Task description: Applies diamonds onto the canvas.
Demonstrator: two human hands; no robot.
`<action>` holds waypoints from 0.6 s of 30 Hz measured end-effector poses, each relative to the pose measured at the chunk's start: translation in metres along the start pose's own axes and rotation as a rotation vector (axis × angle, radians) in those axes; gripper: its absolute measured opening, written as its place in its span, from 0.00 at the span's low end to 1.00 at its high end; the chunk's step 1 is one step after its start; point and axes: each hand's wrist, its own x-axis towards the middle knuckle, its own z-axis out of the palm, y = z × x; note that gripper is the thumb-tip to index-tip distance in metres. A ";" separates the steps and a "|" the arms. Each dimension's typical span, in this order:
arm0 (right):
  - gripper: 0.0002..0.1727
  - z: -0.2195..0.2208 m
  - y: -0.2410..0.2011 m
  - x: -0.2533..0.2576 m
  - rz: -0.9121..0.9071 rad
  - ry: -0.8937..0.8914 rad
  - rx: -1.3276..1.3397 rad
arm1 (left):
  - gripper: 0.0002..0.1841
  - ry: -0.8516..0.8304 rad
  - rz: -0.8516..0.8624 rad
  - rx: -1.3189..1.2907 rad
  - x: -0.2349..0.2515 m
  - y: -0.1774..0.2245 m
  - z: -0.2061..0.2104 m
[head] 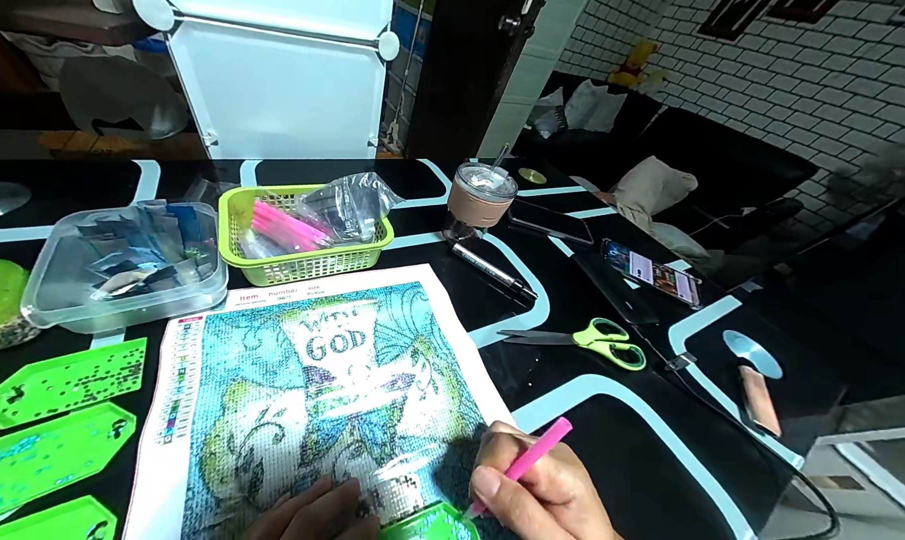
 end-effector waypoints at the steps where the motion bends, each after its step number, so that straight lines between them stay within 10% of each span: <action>1: 0.18 0.001 -0.002 -0.001 -0.006 -0.014 -0.020 | 0.28 -0.001 0.000 0.000 0.000 0.000 0.000; 18: 0.17 0.001 0.002 0.001 0.089 0.048 0.109 | 0.28 0.002 0.000 0.012 0.000 -0.001 0.001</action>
